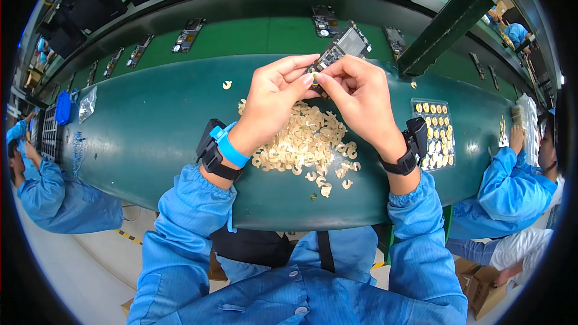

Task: Installing small components onto circuit boards on an electronics assembly line.

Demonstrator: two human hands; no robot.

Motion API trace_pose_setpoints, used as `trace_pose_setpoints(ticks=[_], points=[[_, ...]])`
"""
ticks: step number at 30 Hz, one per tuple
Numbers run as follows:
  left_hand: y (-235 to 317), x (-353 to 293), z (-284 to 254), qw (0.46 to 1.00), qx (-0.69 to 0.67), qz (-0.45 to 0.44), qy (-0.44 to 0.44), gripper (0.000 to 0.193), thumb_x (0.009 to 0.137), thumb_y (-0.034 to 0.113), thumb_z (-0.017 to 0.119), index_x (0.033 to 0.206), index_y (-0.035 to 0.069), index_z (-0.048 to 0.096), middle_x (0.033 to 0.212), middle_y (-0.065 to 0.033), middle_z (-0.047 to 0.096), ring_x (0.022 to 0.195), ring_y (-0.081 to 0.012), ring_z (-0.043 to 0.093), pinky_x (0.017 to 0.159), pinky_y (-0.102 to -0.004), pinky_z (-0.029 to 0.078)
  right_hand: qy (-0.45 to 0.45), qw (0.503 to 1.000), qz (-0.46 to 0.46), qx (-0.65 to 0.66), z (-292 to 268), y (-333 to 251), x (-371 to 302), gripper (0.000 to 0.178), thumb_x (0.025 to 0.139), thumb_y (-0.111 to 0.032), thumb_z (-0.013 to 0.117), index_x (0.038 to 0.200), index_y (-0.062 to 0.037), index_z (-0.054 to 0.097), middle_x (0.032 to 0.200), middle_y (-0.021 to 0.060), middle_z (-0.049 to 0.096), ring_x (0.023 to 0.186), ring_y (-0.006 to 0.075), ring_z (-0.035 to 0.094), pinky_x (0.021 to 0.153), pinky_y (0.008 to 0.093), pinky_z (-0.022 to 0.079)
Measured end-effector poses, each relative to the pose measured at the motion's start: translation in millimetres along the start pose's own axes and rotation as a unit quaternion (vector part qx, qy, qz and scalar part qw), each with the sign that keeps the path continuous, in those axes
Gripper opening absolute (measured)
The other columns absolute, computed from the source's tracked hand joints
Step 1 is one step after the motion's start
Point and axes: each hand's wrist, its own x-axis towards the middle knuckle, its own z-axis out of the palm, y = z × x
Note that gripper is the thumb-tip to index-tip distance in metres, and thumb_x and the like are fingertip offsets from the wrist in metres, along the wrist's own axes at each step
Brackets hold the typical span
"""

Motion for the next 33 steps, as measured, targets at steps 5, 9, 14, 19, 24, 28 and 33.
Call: trace_pose_setpoints(ticks=[5, 9, 14, 19, 24, 28, 33], points=[[-4.4, -0.9, 4.4, 0.999, 0.005, 0.033, 0.019, 0.037, 0.104, 0.002, 0.055, 0.140, -0.005, 0.055, 0.130, -0.0168, 0.068, 0.115, -0.0193, 0.068, 0.093, -0.0319, 0.061, -0.001, 1.000, 0.011, -0.007, 0.5, 0.5, -0.8, 0.011, 0.088, -0.004, 0.075, 0.084, 0.0044, 0.070, 0.071, 0.0070, 0.066, 0.055, 0.0082, 0.056, 0.052, 0.0263, 0.046], [-5.1, -1.7, 5.2, 0.999, 0.022, 0.037, 0.026, 0.037, 0.104, 0.002, 0.056, 0.139, -0.005, 0.056, 0.127, -0.0168, 0.069, 0.112, -0.0193, 0.069, 0.091, -0.0316, 0.061, 0.015, 1.000, 0.013, 0.001, 3.7, 1.7, -2.5, 0.011, 0.087, -0.004, 0.076, 0.084, 0.0045, 0.070, 0.072, 0.0068, 0.066, 0.056, 0.0078, 0.057, 0.052, 0.0261, 0.046], [-6.7, 0.9, 3.1, 0.999, 0.013, 0.029, 0.031, 0.036, 0.104, 0.001, 0.055, 0.139, -0.006, 0.056, 0.121, -0.0143, 0.071, 0.106, -0.0159, 0.069, 0.087, -0.0285, 0.061, 0.023, 1.000, -0.001, -0.009, 6.4, 1.7, -2.9, 0.010, 0.087, -0.002, 0.076, 0.084, 0.0041, 0.069, 0.073, 0.0081, 0.065, 0.056, 0.0108, 0.059, 0.053, 0.0272, 0.047], [-7.3, 0.9, 0.3, 0.998, 0.028, 0.036, 0.038, 0.035, 0.103, 0.005, 0.059, 0.137, -0.004, 0.060, 0.121, -0.0148, 0.072, 0.107, -0.0168, 0.071, 0.089, -0.0300, 0.062, 0.020, 0.997, -0.062, -0.048, 6.7, -3.8, -2.5, 0.010, 0.086, 0.000, 0.073, 0.083, 0.0029, 0.064, 0.074, 0.0107, 0.062, 0.057, 0.0186, 0.062, 0.053, 0.0308, 0.049], [-7.8, 1.6, -0.4, 0.998, 0.029, 0.040, 0.039, 0.035, 0.103, 0.005, 0.060, 0.136, -0.004, 0.060, 0.122, -0.0150, 0.072, 0.107, -0.0168, 0.071, 0.090, -0.0297, 0.062, 0.017, 0.996, -0.073, -0.057, 6.4, -5.0, -3.5, 0.010, 0.087, 0.001, 0.072, 0.083, 0.0025, 0.064, 0.074, 0.0106, 0.059, 0.058, 0.0211, 0.062, 0.053, 0.0322, 0.049], [-8.4, 2.3, -0.9, 0.999, -0.004, 0.034, 0.029, 0.036, 0.102, 0.002, 0.059, 0.137, -0.005, 0.058, 0.122, -0.0146, 0.071, 0.107, -0.0163, 0.070, 0.087, -0.0283, 0.061, 0.026, 0.994, -0.086, -0.059, 7.2, -2.7, -3.9, 0.010, 0.087, 0.001, 0.073, 0.084, 0.0021, 0.064, 0.074, 0.0104, 0.059, 0.059, 0.0218, 0.061, 0.054, 0.0333, 0.048], [-10.3, 3.6, -3.6, 0.999, -0.015, 0.031, 0.032, 0.037, 0.102, 0.002, 0.059, 0.138, -0.007, 0.056, 0.123, -0.0162, 0.071, 0.106, -0.0172, 0.071, 0.088, -0.0290, 0.062, 0.025, 0.994, -0.094, -0.056, 3.9, 0.0, -1.7, 0.007, 0.087, 0.000, 0.074, 0.088, 0.0014, 0.067, 0.076, 0.0095, 0.061, 0.058, 0.0193, 0.059, 0.054, 0.0326, 0.047]])
